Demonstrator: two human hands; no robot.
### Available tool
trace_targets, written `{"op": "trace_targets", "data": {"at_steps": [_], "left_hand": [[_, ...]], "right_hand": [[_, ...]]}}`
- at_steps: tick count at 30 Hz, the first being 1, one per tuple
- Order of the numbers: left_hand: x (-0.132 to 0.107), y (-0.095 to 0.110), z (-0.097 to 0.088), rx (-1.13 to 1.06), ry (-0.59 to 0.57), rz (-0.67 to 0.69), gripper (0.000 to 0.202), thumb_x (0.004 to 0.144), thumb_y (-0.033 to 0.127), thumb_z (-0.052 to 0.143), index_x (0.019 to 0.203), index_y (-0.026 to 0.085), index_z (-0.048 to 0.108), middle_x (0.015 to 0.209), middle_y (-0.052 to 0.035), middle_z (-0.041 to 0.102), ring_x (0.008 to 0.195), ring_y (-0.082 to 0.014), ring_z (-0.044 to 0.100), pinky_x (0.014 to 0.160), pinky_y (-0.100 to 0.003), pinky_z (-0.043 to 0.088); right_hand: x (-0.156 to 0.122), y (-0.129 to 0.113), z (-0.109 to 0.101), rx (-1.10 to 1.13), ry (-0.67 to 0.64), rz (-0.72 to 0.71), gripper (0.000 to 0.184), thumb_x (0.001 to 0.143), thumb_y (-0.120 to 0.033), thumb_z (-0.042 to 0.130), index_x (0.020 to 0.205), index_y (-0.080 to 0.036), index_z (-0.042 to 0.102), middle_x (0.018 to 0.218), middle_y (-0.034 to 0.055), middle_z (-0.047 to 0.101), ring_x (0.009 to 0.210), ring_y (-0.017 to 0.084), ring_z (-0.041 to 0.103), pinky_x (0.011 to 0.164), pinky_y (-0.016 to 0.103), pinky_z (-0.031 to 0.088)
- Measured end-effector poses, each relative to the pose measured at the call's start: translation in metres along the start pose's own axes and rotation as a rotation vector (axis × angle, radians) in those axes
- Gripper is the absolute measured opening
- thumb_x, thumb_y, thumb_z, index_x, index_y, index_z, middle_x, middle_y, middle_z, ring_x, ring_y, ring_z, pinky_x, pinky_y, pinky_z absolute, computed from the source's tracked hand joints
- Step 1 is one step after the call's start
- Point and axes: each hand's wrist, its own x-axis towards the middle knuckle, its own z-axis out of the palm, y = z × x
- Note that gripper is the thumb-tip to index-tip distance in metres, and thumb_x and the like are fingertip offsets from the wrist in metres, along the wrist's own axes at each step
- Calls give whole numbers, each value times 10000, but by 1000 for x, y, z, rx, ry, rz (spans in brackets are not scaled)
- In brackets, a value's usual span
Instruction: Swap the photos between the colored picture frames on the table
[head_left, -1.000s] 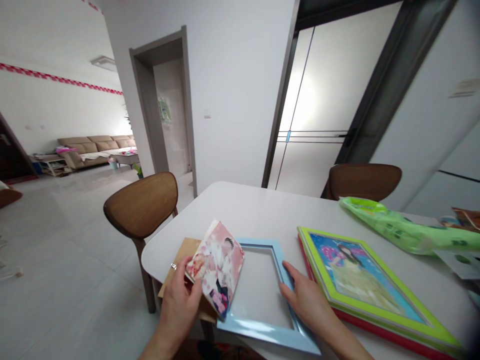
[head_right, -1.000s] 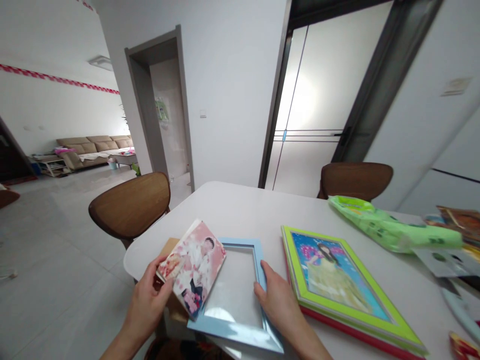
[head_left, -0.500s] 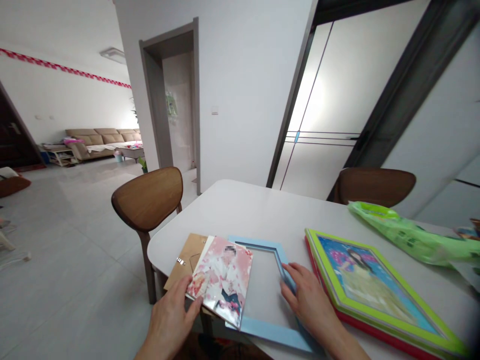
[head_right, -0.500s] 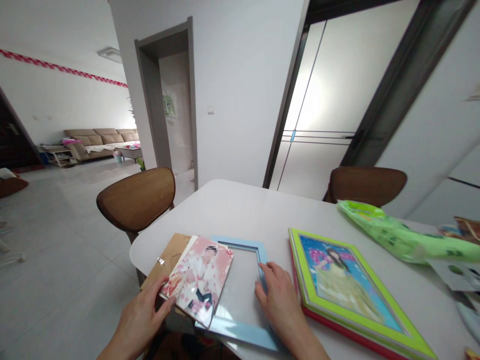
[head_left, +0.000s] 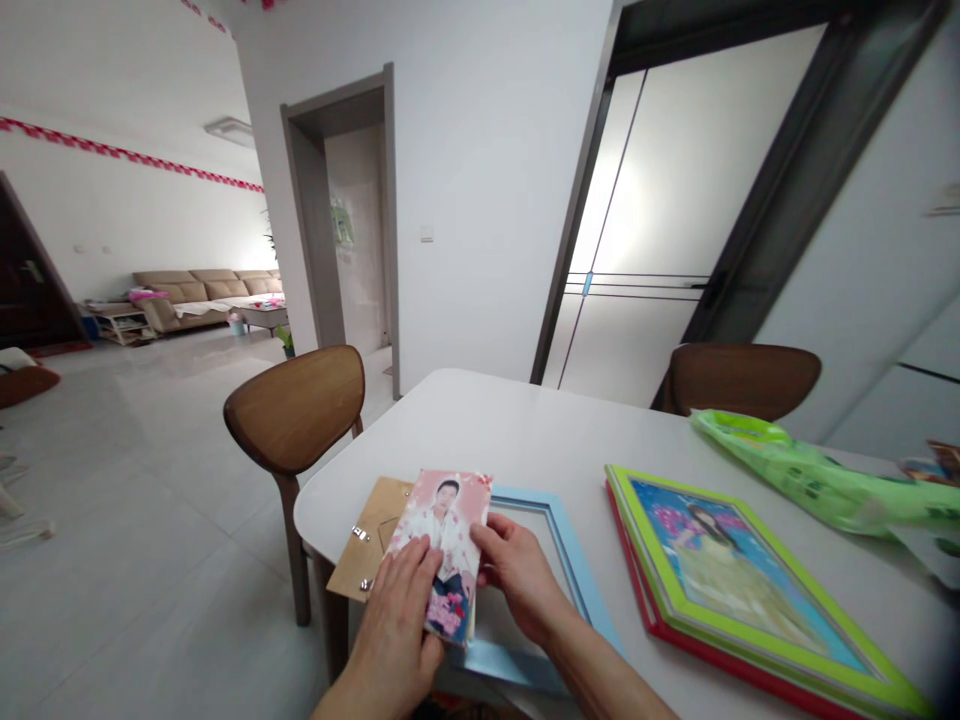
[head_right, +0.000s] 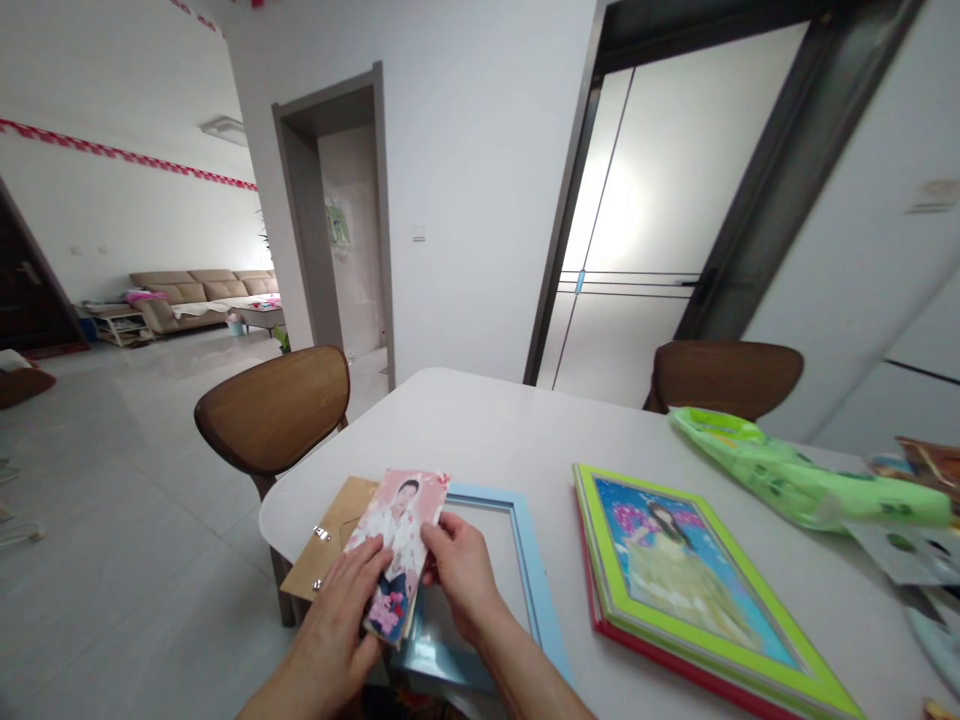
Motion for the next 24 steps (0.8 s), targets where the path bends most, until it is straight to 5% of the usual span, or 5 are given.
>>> {"op": "trace_targets", "data": {"at_steps": [4, 8, 14, 20, 24], "left_hand": [[19, 9, -9, -292, 226, -57, 435, 711, 103, 391, 1131, 159, 487, 1174, -93, 506, 1111, -226, 426, 951, -402, 316], [31, 29, -10, -770, 433, -424, 312, 786, 279, 449, 1038, 126, 553, 1029, -100, 603, 1011, -238, 517, 900, -362, 374], [32, 51, 14, -1414, 371, -610, 441, 714, 373, 579, 1079, 135, 511, 1034, -103, 600, 973, -243, 541, 853, -336, 409], [29, 40, 14, -1129, 184, -618, 518, 642, 292, 619, 1100, 102, 468, 1137, -168, 515, 1049, -255, 482, 903, -350, 363], [26, 40, 17, -685, -4, -431, 424, 662, 179, 549, 1084, 151, 511, 1161, -119, 510, 1095, -236, 439, 955, -361, 306]], "right_hand": [[-13, -22, 6, 97, -19, -67, 331, 682, -421, 518, 870, -150, 551, 632, -19, 534, 477, 77, 486, 394, 185, 387], [-18, -13, -5, 116, 71, 11, 393, 658, -406, 567, 957, -152, 540, 801, 46, 603, 610, 119, 563, 510, 224, 444], [-14, 3, -35, 276, 91, -4, 408, 699, -374, 482, 1071, -206, 474, 974, 62, 628, 747, 178, 607, 552, 255, 467], [-4, -7, -90, -147, 192, 62, 483, 677, -262, 462, 1147, -155, 425, 751, 58, 677, 569, 179, 621, 474, 257, 461], [8, -7, -102, -450, 194, 12, 407, 665, -183, 411, 1048, -87, 511, 651, 76, 670, 503, 176, 607, 451, 259, 456]]}}
